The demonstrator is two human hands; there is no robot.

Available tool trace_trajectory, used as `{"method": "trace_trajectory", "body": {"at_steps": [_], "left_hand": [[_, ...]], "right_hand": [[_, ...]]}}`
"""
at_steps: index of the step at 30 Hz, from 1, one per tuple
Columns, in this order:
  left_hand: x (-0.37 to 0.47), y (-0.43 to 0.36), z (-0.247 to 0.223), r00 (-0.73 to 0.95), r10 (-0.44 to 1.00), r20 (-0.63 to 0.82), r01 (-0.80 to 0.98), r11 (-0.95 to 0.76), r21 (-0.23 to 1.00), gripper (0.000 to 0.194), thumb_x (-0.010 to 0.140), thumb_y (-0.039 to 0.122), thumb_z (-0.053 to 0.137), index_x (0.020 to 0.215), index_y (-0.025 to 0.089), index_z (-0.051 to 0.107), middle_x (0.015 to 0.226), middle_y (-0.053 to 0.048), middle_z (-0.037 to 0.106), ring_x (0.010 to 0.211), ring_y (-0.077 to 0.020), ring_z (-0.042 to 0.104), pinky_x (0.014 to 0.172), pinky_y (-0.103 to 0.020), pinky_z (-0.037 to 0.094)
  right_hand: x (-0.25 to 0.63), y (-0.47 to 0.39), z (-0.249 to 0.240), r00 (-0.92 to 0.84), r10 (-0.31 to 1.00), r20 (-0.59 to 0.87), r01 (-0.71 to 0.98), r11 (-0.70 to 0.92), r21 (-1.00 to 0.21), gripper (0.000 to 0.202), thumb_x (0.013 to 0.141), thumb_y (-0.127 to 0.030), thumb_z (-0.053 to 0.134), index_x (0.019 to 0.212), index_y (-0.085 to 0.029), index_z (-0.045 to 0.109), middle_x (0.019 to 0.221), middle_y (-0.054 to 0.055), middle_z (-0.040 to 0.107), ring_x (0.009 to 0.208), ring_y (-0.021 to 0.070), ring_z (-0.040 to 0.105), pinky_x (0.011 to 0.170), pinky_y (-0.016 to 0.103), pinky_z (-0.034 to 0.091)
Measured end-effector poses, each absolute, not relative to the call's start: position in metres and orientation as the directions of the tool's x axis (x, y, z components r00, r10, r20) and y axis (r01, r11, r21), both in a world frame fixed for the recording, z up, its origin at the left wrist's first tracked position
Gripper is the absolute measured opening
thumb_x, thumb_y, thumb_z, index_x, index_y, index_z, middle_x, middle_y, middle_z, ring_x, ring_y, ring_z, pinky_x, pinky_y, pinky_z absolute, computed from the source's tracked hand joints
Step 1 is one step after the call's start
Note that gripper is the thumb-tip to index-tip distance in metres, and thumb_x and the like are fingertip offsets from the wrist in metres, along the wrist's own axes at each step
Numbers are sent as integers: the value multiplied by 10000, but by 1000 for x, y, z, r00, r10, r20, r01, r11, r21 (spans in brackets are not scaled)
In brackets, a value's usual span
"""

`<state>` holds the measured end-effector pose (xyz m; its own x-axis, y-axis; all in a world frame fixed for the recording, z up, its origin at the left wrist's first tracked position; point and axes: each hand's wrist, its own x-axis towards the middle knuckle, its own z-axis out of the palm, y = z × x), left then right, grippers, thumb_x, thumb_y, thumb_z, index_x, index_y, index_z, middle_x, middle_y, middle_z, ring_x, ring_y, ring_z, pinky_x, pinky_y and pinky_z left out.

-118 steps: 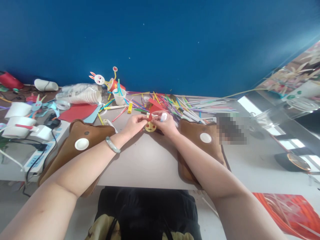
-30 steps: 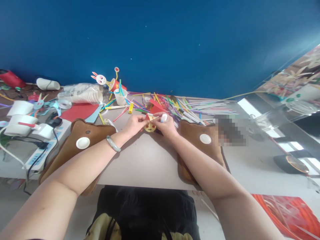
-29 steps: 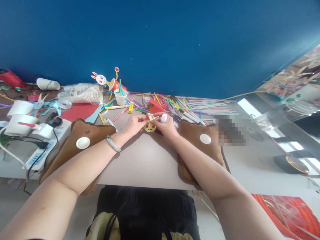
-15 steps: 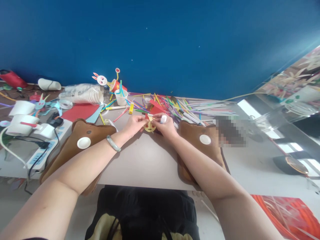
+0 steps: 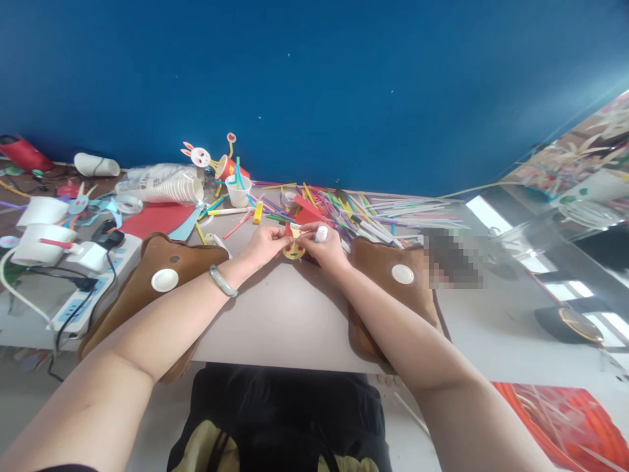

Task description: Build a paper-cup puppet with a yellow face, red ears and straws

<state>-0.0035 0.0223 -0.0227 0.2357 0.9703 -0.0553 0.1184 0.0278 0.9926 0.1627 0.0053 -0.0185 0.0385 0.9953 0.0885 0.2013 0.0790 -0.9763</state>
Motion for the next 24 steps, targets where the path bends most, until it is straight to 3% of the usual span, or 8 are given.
{"method": "trace_trajectory", "body": {"at_steps": [9, 15, 19, 24], "left_hand": [[-13, 33, -27, 168, 985, -50, 152, 24, 988, 200, 757, 271, 691, 619, 153, 608, 483, 16, 531, 410, -74, 416, 438, -223, 288], [-27, 41, -16, 34, 994, -109, 224, 98, 970, 225, 740, 234, 681, 568, 161, 555, 452, 29, 484, 422, -75, 415, 444, -214, 287], [-31, 37, -13, 164, 959, -229, 324, 167, 931, 246, 719, 237, 702, 549, 163, 540, 432, 44, 431, 414, -69, 378, 446, -220, 254], [-29, 31, -21, 370, 887, -276, 358, 138, 924, 206, 716, 264, 691, 590, 163, 565, 486, 43, 454, 436, -62, 362, 470, -223, 249]], "right_hand": [[167, 7, -9, 95, 983, 155, 220, 131, -967, 281, 642, -386, 744, 825, -188, 667, 751, 35, 685, 667, 167, 610, 595, 298, 495], [181, 12, 2, 159, 980, 123, 223, 85, -971, 270, 638, -359, 723, 819, -169, 658, 666, -9, 615, 573, 114, 518, 536, 260, 424], [189, 14, 3, 50, 997, 66, 390, 42, -920, 163, 622, -293, 687, 716, -164, 652, 618, -24, 586, 561, 104, 481, 545, 255, 386], [197, 16, 2, -177, 984, -26, 665, 100, -740, 144, 591, -282, 718, 621, -167, 638, 614, -27, 606, 636, 134, 549, 592, 245, 383]]}}
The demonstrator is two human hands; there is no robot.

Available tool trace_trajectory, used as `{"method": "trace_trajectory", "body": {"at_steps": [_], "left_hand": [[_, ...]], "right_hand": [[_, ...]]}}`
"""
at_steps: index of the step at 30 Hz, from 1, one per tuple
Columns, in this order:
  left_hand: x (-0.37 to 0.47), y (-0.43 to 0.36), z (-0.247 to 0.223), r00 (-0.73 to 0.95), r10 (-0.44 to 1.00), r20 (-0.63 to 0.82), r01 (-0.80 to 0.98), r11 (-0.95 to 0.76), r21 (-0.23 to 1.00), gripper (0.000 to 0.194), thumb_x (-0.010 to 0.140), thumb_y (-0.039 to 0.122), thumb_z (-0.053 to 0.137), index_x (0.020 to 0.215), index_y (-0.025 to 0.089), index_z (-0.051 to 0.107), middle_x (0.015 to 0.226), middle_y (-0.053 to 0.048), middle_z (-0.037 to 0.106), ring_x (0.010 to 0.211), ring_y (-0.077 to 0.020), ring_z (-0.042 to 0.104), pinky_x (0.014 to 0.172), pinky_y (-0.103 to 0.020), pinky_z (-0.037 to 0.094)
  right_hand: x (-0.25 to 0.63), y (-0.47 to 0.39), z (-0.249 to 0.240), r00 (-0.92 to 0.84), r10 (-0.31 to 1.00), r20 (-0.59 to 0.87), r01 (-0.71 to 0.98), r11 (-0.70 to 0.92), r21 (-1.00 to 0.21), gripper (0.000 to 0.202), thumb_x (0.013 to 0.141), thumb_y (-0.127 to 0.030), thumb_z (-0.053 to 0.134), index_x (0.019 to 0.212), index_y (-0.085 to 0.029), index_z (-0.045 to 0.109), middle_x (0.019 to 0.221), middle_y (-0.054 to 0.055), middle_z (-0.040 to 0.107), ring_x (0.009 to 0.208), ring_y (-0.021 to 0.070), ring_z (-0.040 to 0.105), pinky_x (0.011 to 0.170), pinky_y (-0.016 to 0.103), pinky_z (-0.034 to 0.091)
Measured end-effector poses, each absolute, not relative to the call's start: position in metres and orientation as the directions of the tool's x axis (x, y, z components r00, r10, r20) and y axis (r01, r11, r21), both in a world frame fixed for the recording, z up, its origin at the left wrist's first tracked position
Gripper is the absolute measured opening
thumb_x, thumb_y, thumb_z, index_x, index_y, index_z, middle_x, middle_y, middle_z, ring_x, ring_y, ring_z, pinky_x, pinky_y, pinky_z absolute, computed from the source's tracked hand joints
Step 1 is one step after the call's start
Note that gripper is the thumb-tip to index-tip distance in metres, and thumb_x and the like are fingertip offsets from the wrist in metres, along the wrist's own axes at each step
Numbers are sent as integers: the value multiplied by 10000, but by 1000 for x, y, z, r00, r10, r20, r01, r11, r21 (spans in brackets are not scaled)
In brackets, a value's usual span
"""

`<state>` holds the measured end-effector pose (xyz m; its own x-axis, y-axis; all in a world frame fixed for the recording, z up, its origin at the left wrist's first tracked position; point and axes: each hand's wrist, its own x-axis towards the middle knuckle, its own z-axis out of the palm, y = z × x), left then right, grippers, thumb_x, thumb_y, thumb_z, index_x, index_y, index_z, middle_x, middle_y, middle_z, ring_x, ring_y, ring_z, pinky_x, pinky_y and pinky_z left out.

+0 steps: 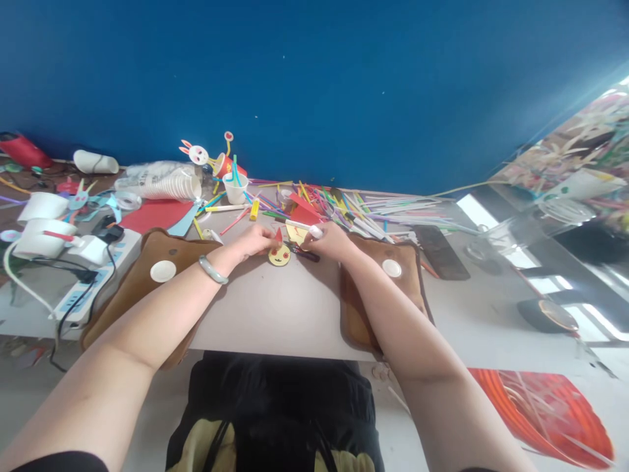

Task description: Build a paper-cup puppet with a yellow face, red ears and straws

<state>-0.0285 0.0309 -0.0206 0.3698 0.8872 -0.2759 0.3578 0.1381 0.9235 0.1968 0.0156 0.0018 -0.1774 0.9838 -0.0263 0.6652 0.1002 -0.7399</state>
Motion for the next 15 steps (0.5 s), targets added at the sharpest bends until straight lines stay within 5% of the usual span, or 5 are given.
{"method": "trace_trajectory", "body": {"at_steps": [6, 15], "left_hand": [[-29, 29, -23, 373, 909, -188, 553, -55, 831, 178, 706, 339, 686, 661, 169, 660, 525, 30, 534, 482, -99, 438, 490, -243, 296], [-26, 26, -17, 331, 941, -73, 659, -175, 732, 86, 684, 247, 695, 718, 168, 689, 636, -1, 657, 581, -139, 582, 582, -256, 417]], "right_hand": [[193, 15, -1, -160, 987, -21, 886, 134, -444, 340, 590, -407, 795, 821, -183, 684, 780, 7, 683, 715, 161, 567, 598, 246, 344], [191, 17, -7, -118, 993, 4, 927, 112, -359, 159, 733, -250, 640, 867, -192, 703, 856, 54, 729, 764, 192, 612, 608, 254, 344]]}}
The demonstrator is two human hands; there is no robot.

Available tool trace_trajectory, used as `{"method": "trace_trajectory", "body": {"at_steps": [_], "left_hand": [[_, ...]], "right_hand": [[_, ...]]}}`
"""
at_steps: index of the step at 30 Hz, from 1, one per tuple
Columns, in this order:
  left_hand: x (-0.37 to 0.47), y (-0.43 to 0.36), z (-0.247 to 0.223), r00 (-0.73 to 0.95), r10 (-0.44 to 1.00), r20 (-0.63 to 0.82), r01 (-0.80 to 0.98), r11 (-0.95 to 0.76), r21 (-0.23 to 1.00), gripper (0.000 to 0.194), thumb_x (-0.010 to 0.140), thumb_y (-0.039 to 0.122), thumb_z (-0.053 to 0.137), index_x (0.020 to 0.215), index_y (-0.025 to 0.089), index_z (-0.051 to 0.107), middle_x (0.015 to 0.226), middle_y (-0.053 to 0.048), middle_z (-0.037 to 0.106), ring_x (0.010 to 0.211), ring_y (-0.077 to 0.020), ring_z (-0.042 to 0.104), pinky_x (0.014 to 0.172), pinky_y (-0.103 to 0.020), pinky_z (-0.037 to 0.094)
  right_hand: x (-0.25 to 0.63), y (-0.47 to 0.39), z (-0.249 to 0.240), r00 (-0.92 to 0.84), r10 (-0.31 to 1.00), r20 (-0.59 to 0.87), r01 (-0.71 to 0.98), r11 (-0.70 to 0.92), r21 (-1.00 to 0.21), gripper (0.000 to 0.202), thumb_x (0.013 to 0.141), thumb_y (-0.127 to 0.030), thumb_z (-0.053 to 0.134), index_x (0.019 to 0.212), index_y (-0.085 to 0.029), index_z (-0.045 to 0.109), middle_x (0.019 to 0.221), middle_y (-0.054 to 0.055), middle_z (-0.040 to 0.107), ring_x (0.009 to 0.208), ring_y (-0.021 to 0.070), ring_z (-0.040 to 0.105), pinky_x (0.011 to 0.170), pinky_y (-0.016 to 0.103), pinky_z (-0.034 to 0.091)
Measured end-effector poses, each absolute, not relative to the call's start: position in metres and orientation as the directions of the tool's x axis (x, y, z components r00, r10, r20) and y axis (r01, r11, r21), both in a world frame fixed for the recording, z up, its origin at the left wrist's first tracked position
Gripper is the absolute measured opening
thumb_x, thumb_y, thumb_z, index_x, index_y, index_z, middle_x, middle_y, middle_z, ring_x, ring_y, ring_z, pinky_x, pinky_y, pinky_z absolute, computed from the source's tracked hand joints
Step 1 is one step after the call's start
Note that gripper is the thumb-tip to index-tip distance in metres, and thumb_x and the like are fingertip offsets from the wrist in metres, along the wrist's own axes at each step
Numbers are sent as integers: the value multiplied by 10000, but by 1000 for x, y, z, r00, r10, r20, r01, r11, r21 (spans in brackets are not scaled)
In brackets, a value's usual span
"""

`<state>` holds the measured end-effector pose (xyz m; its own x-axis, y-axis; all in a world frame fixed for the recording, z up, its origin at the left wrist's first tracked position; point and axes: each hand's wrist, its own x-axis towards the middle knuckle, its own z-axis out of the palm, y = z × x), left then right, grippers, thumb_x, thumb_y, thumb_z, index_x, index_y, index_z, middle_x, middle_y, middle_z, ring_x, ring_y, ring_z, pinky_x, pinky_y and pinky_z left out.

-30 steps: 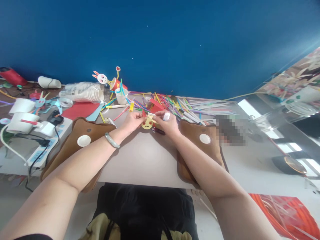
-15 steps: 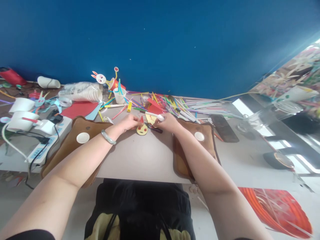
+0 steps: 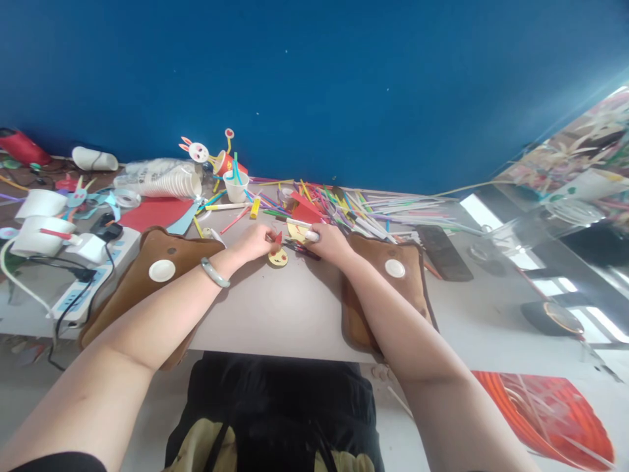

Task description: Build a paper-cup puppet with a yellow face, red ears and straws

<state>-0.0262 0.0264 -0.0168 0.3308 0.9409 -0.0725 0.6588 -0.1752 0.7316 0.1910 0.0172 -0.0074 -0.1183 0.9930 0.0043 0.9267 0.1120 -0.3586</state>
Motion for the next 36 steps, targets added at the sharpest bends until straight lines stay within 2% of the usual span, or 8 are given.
{"method": "trace_trajectory", "body": {"at_steps": [8, 11, 15, 19, 25, 29, 33, 36], "left_hand": [[-29, 24, -12, 273, 961, -43, 746, -183, 640, 224, 714, 258, 690, 922, 180, 659, 698, -14, 670, 637, -165, 612, 606, -269, 427], [-30, 25, -12, 277, 960, -34, 793, -209, 572, 267, 731, 293, 690, 971, 182, 657, 742, -25, 674, 687, -182, 623, 624, -282, 427], [-30, 26, -15, 274, 961, -26, 827, -222, 517, 425, 733, 346, 700, 1114, 172, 631, 829, -41, 684, 768, -209, 636, 634, -297, 429], [-31, 26, -16, 283, 959, -6, 840, -245, 485, 537, 723, 354, 718, 1205, 153, 593, 885, -55, 686, 843, -233, 643, 669, -308, 443], [-33, 27, -13, 275, 961, -9, 830, -233, 507, 516, 715, 313, 715, 1189, 153, 591, 809, -44, 675, 770, -227, 633, 623, -303, 416], [-34, 29, -17, 272, 962, 30, 811, -246, 530, 483, 703, 286, 710, 1158, 163, 603, 746, -27, 651, 726, -222, 629, 624, -305, 419], [-34, 30, -21, 280, 958, 62, 802, -269, 533, 498, 693, 254, 717, 1168, 140, 619, 808, -68, 675, 807, -263, 648, 694, -333, 451], [-33, 29, -19, 271, 961, 58, 812, -261, 523, 525, 703, 250, 707, 1206, 128, 619, 855, -86, 693, 830, -266, 649, 706, -332, 454]], "right_hand": [[188, 11, 3, -198, 980, -27, 940, 182, -289, 118, 757, -249, 608, 777, -201, 714, 808, 44, 725, 728, 179, 609, 586, 260, 327], [186, 9, 7, -207, 974, -97, 952, 177, -251, 122, 745, -322, 663, 774, -214, 714, 822, 36, 725, 739, 179, 614, 590, 259, 332], [185, 8, 8, -194, 971, -140, 968, 166, -187, 296, 703, -490, 738, 833, -225, 708, 907, 49, 729, 813, 204, 632, 601, 266, 334], [185, 10, 5, -181, 971, -158, 974, 155, -166, 334, 715, -517, 724, 866, -219, 695, 935, 63, 721, 840, 217, 633, 605, 271, 342], [189, 13, 3, -173, 971, -162, 969, 139, -207, 349, 664, -487, 754, 850, -198, 692, 891, 63, 707, 783, 202, 615, 594, 263, 350], [192, 12, 5, -250, 957, -148, 929, 194, -315, 274, 647, -409, 751, 785, -185, 673, 783, 22, 678, 710, 165, 587, 593, 246, 353], [192, 11, 6, -326, 936, -132, 876, 246, -415, 255, 642, -397, 759, 734, -183, 654, 729, -9, 658, 681, 143, 572, 598, 233, 354], [192, 11, 6, -289, 954, -82, 888, 235, -395, 273, 647, -406, 762, 778, -184, 671, 778, 7, 678, 713, 152, 585, 614, 232, 361]]}}
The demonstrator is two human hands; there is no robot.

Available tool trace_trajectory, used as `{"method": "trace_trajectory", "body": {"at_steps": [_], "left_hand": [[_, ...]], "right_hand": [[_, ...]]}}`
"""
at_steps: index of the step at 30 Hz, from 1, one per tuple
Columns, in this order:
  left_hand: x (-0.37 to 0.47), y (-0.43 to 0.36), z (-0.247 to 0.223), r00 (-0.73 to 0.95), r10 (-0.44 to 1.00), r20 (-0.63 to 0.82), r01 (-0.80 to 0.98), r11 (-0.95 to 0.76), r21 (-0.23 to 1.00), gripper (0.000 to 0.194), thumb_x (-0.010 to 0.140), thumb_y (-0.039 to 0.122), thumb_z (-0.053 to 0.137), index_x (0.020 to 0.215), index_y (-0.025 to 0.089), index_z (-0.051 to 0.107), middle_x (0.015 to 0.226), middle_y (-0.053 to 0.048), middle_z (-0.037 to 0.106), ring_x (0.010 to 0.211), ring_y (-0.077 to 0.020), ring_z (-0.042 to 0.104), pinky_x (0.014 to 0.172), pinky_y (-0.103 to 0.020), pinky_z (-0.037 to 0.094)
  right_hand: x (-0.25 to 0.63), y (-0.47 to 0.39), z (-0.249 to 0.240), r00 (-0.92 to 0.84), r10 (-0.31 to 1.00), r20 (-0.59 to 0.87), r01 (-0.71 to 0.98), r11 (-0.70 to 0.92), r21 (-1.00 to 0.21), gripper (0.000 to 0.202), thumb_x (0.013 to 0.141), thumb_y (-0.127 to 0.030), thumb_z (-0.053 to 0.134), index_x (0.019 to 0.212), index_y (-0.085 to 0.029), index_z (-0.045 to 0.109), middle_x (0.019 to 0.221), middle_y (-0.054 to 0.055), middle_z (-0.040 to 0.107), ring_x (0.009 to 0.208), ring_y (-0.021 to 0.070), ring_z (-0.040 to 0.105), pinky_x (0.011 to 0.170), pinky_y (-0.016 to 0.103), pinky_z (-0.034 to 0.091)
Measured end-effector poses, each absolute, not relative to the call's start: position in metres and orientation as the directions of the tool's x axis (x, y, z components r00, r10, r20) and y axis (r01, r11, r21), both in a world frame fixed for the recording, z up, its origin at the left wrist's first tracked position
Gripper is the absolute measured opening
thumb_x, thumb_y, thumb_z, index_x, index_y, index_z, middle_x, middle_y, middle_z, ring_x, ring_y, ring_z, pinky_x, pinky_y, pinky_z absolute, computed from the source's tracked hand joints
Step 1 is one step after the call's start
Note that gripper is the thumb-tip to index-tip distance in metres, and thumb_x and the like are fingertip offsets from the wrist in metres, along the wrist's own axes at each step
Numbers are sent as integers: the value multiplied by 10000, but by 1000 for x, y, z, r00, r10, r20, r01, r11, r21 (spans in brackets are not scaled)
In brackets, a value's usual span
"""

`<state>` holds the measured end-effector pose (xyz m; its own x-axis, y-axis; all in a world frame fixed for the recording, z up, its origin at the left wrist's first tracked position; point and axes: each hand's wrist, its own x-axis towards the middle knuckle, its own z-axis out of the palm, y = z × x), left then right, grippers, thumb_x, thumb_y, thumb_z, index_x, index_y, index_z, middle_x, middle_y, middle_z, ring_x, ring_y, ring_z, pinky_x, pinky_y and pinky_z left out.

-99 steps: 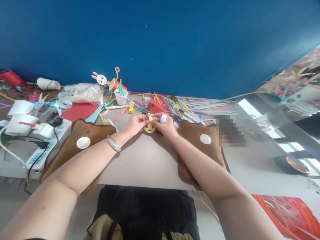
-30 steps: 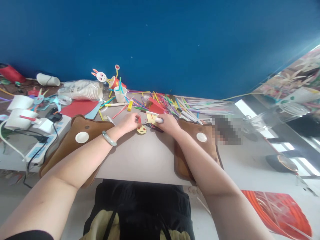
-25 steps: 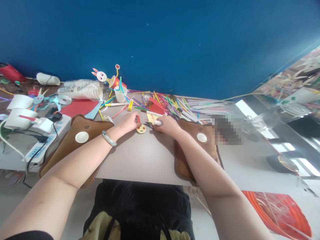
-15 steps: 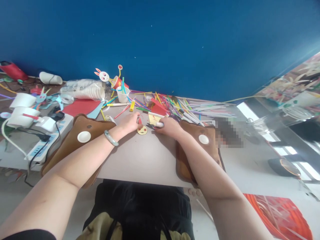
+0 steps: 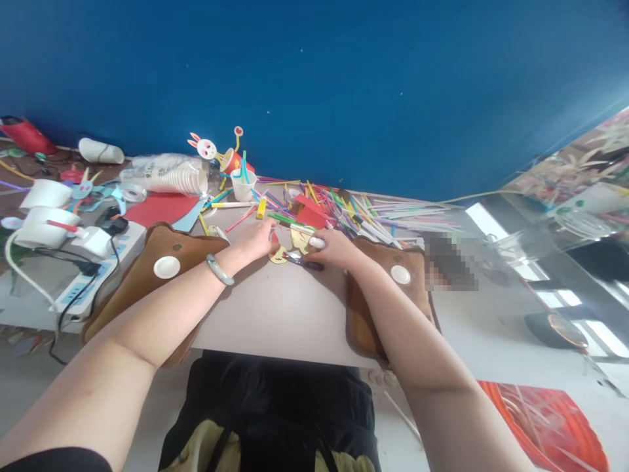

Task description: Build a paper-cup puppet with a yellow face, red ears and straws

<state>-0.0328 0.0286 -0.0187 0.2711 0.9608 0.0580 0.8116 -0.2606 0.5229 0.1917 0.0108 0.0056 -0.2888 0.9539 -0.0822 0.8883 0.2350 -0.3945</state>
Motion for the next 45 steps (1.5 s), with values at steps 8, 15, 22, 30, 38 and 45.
{"method": "trace_trajectory", "body": {"at_steps": [8, 15, 22, 30, 38, 45], "left_hand": [[-26, 23, -9, 412, 900, 141, 725, -418, 547, 147, 755, 252, 639, 860, 177, 710, 777, -47, 676, 707, -186, 607, 631, -286, 406], [-21, 21, -15, 563, 807, 177, 642, -562, 522, 118, 768, 254, 647, 803, 178, 730, 876, -83, 677, 791, -210, 625, 725, -301, 462], [-17, 23, -24, 662, 710, 238, 546, -675, 496, 287, 875, 166, 507, 1008, 212, 757, 1045, -106, 687, 1004, -235, 623, 897, -346, 475], [-13, 20, -20, 684, 681, 261, 508, -702, 499, 462, 843, 54, 446, 1195, 216, 698, 1125, -84, 715, 1078, -232, 579, 993, -358, 426], [-13, 19, -23, 583, 787, 201, 580, -577, 575, 421, 778, 3, 473, 1079, 170, 716, 1018, -107, 718, 1094, -249, 582, 945, -350, 482], [-17, 27, -17, 148, 941, 304, 468, -337, 817, 363, 772, 25, 398, 958, 153, 683, 1037, -75, 724, 996, -183, 649, 953, -329, 499]], "right_hand": [[192, 11, 1, -237, 965, -115, 922, 186, -339, 163, 690, -345, 702, 732, -191, 667, 767, 20, 684, 709, 151, 587, 613, 230, 367], [194, 7, 13, -402, 899, -175, 773, 231, -590, 155, 690, -305, 633, 624, -166, 620, 589, -40, 562, 602, 108, 500, 556, 222, 329], [192, 5, 14, -368, 918, -149, 817, 243, -524, 178, 738, -304, 590, 648, -166, 659, 619, -14, 611, 615, 124, 537, 566, 232, 338], [187, 4, 16, -225, 968, -112, 928, 178, -328, 134, 752, -258, 616, 761, -199, 736, 731, 32, 701, 659, 163, 597, 587, 250, 354], [179, 6, 9, -125, 984, -130, 979, 100, -178, 235, 765, -375, 669, 923, -231, 765, 904, 87, 740, 846, 234, 669, 633, 270, 400], [179, 12, 2, -69, 990, -123, 995, 60, -77, 217, 827, -288, 589, 936, -194, 751, 921, 141, 735, 909, 272, 680, 708, 312, 456]]}}
